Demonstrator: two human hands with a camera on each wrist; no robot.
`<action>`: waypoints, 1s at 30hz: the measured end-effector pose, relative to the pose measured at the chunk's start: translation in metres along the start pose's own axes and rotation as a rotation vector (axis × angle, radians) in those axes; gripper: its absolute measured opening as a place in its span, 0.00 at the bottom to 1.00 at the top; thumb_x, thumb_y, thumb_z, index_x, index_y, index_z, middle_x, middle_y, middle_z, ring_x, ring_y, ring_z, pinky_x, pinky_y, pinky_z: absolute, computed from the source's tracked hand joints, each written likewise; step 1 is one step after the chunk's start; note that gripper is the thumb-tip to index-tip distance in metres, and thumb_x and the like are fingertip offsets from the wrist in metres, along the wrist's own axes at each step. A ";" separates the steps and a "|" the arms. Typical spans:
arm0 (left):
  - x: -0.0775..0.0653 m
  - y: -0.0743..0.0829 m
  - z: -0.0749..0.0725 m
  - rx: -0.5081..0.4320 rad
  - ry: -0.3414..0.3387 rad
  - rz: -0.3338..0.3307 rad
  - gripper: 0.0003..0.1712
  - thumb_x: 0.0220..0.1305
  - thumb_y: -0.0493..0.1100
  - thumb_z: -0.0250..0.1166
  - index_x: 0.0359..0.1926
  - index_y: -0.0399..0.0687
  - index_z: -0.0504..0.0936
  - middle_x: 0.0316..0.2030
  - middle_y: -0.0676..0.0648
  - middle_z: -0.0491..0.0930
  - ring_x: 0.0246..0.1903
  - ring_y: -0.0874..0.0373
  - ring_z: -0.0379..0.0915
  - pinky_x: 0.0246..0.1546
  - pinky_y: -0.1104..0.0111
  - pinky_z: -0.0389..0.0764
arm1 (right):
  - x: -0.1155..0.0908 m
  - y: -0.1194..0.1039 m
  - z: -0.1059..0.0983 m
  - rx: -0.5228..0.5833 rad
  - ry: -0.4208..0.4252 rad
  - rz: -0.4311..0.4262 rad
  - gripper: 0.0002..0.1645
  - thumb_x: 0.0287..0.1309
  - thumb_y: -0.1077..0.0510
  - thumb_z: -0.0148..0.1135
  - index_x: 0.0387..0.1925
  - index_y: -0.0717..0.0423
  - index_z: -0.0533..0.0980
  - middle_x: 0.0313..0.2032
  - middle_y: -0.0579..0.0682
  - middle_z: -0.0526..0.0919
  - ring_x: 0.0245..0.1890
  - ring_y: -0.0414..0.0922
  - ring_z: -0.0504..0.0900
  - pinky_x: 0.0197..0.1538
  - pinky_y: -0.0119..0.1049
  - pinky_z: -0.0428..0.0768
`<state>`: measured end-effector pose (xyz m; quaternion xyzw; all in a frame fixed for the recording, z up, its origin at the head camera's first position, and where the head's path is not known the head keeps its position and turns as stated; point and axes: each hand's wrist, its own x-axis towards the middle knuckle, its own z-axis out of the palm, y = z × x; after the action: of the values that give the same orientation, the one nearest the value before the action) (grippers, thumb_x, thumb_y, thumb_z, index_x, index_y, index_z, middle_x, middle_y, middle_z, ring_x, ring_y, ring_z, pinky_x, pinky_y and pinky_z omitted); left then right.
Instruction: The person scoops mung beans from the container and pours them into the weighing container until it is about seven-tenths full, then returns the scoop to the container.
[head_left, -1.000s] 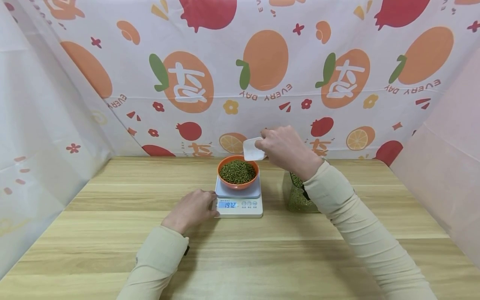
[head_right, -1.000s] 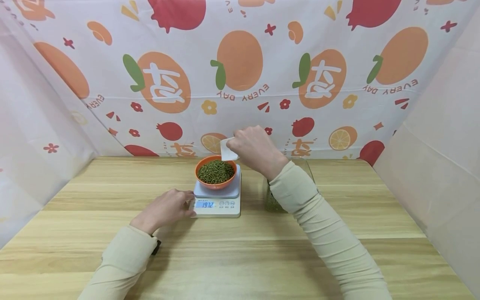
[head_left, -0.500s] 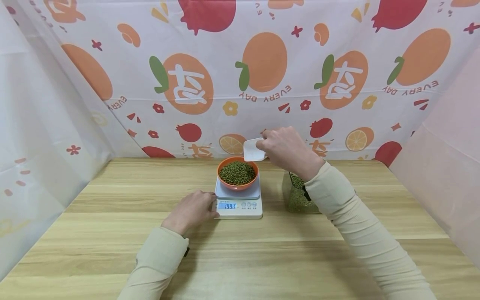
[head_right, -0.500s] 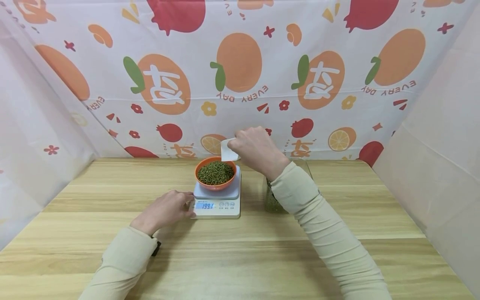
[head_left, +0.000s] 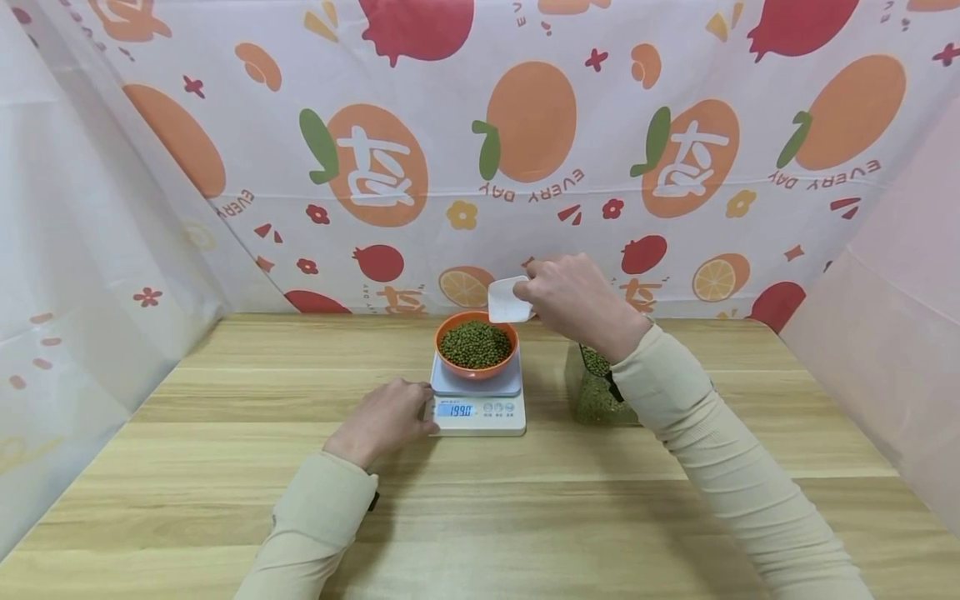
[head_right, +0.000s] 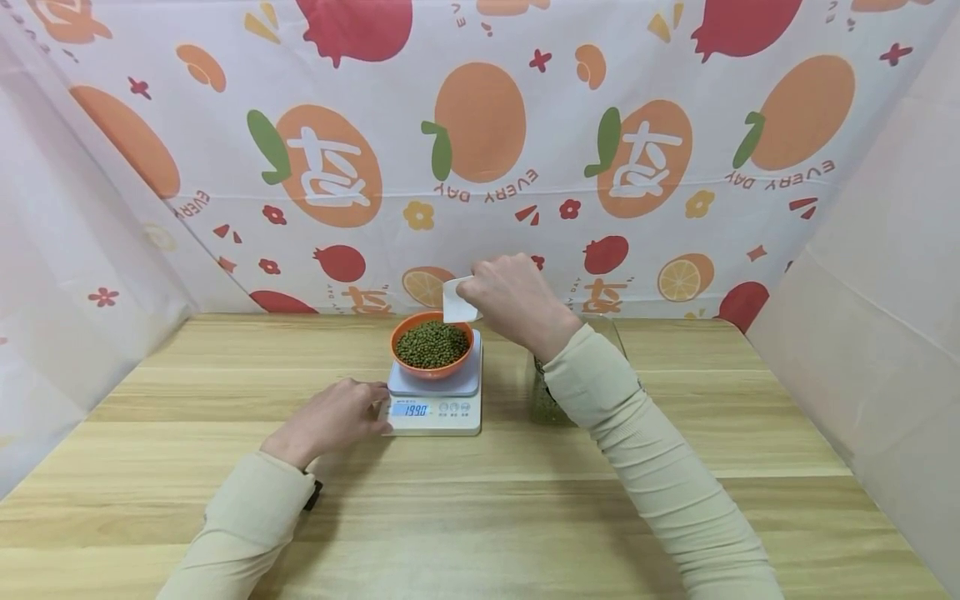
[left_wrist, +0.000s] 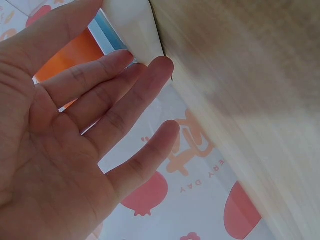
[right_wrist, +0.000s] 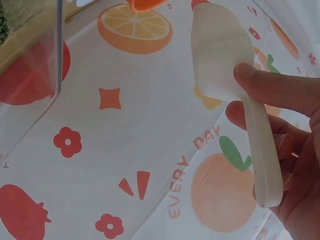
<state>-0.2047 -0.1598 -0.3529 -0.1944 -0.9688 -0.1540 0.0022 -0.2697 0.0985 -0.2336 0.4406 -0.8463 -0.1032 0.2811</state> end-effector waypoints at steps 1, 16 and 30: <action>0.000 0.000 0.000 0.000 -0.001 0.000 0.15 0.53 0.36 0.79 0.23 0.43 0.77 0.23 0.50 0.73 0.23 0.58 0.65 0.27 0.66 0.69 | 0.000 0.000 0.000 0.004 -0.004 0.002 0.10 0.53 0.68 0.73 0.37 0.53 0.88 0.28 0.52 0.84 0.17 0.47 0.72 0.19 0.38 0.72; 0.001 0.000 0.000 -0.010 -0.014 -0.013 0.12 0.53 0.36 0.79 0.26 0.41 0.81 0.26 0.48 0.77 0.23 0.58 0.66 0.27 0.66 0.69 | -0.020 0.009 0.005 0.068 0.066 0.061 0.13 0.42 0.61 0.84 0.32 0.53 0.87 0.27 0.50 0.84 0.23 0.48 0.79 0.22 0.40 0.77; 0.001 0.000 0.000 -0.004 -0.018 -0.025 0.11 0.53 0.37 0.79 0.32 0.37 0.85 0.26 0.48 0.77 0.23 0.58 0.65 0.27 0.66 0.68 | -0.040 0.024 0.006 0.215 0.097 0.227 0.11 0.46 0.68 0.79 0.32 0.55 0.86 0.28 0.52 0.84 0.22 0.53 0.78 0.21 0.45 0.73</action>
<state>-0.2055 -0.1593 -0.3523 -0.1838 -0.9707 -0.1544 -0.0089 -0.2719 0.1444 -0.2436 0.3741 -0.8822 0.0419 0.2828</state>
